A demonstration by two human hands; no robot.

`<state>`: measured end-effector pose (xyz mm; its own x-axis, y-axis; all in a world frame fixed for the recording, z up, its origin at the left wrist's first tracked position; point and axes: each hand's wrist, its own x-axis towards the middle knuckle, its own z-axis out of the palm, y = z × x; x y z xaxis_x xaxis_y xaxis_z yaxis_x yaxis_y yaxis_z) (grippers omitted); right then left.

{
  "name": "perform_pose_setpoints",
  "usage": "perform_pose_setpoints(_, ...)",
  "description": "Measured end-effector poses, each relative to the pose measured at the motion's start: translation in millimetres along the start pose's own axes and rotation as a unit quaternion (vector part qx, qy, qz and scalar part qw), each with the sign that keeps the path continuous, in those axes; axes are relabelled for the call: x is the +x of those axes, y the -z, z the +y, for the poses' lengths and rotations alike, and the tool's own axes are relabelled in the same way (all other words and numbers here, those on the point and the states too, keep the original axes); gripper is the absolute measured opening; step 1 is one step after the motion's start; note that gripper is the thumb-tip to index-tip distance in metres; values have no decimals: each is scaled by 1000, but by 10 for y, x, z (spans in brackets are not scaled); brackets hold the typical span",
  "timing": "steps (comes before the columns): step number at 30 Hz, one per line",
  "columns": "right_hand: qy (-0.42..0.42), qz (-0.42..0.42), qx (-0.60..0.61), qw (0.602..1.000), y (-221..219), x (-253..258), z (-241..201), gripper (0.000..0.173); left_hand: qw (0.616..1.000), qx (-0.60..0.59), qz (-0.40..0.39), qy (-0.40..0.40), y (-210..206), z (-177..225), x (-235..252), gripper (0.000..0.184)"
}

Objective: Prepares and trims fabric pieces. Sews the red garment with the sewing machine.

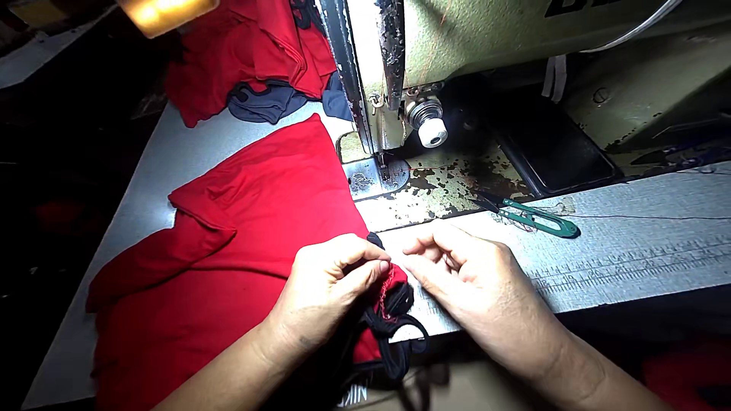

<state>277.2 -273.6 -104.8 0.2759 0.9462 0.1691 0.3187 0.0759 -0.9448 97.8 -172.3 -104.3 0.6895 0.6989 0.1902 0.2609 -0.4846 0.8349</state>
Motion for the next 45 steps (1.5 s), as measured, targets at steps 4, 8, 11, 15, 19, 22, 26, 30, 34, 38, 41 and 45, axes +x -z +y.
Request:
perform_pose_setpoints(4, -21, -39, -67, 997, -71, -29, 55, 8, 996, -58, -7, 65, 39, 74, 9, 13)
perform_pose_setpoints(8, -31, -28, -147, 988, -144, -19, 36, 25, 993, -93, -25, 69, 58, 98, 13, 15)
perform_pose_setpoints(11, 0, -9, -242, 970, -208, -18, 25, 26, 989, -122, -49, 61, 63, 114, 11, 14)
perform_pose_setpoints(15, 6, 4, -256, 967, -259, -8, -6, 18, 978, -174, -72, 87, 91, 157, 10, 13)
perform_pose_setpoints(19, 54, 12, -229, 972, -278, -8, 32, 9, 982, -142, -89, 87, 136, 168, 30, 10)
perform_pose_setpoints(22, 59, 17, -187, 980, -227, -14, 62, 8, 981, -144, -75, 111, 142, 140, 32, 16)
perform_pose_setpoints(26, 42, 31, -114, 992, -82, -14, 75, 9, 996, 9, -59, 61, 123, 56, 10, 28)
perform_pose_setpoints(30, 46, 31, -51, 997, -32, -46, 39, 6, 993, 102, -56, 8, 57, 48, 26, 29)
perform_pose_setpoints(34, 49, 6, 8, 999, -59, -68, 34, 8, 990, 134, -50, -8, 21, 61, 31, 17)
perform_pose_setpoints(38, 26, 18, -54, 998, -114, -73, 61, 14, 997, 66, -31, -41, 44, 21, 33, 12)
perform_pose_setpoints(41, 15, 10, -194, 981, -141, -52, 100, 22, 998, 43, -26, -43, 80, 14, 43, 14)
perform_pose_setpoints(45, 17, -13, -206, 978, -124, -10, 112, 14, 994, -88, -24, 65, 114, 61, 31, 14)
